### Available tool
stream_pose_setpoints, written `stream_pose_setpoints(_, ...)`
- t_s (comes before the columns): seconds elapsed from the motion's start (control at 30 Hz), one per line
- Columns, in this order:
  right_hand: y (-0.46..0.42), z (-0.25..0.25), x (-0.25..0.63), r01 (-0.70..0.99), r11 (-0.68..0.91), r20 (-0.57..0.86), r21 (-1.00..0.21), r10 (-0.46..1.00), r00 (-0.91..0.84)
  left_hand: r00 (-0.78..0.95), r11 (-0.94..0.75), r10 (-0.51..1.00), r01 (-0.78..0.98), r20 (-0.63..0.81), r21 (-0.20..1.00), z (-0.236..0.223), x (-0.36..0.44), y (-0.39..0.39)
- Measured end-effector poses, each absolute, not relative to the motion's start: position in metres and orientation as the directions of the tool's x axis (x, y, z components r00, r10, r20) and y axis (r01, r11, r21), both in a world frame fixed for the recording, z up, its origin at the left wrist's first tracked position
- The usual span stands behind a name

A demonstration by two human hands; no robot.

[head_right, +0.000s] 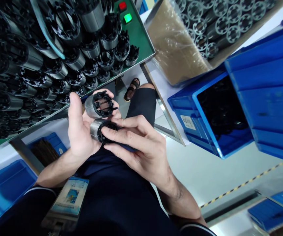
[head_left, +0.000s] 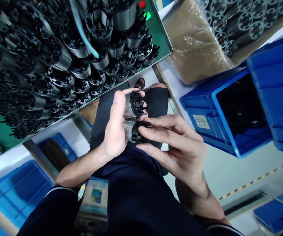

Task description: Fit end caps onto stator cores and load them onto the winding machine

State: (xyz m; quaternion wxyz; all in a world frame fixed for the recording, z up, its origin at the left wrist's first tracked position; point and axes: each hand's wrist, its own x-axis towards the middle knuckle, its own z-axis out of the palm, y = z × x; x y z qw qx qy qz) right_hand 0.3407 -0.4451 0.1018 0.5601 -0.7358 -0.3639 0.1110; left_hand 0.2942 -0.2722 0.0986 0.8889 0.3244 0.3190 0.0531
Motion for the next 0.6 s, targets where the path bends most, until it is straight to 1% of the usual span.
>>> stream_pose_setpoints(0.13, -0.448, 0.103, 0.342, 0.399, -0.149, 0.210, -0.905, 0.658, 0.723, 0.758, 0.774, 0.332, 0.121, -0.561, 0.621, 0.099, 0.295, -0.277)
stream_pose_setpoints(0.23, -0.448, 0.100, 0.339, 0.479, -0.161, 0.267, -0.863, 0.660, 0.702, 0.771, 0.767, 0.342, 0.101, -0.537, 0.633, 0.100, 0.295, -0.280)
stream_pose_setpoints(0.3, -0.448, 0.096, 0.335, 0.501, -0.153, 0.302, -0.852, 0.639, 0.708, 0.767, 0.771, 0.368, 0.065, -0.527, 0.634, 0.101, 0.294, -0.282)
stream_pose_setpoints(0.47, -0.444, 0.093, 0.331, 0.419, -0.113, 0.282, -0.901, 0.580, 0.764, 0.819, 0.762, 0.363, 0.013, -0.444, 0.648, 0.102, 0.289, -0.281)
stream_pose_setpoints(0.6, -0.446, 0.105, 0.335, 0.489, -0.190, 0.290, -0.851, 0.607, 0.740, 0.817, 0.763, 0.335, 0.057, -0.469, 0.644, 0.101, 0.288, -0.280)
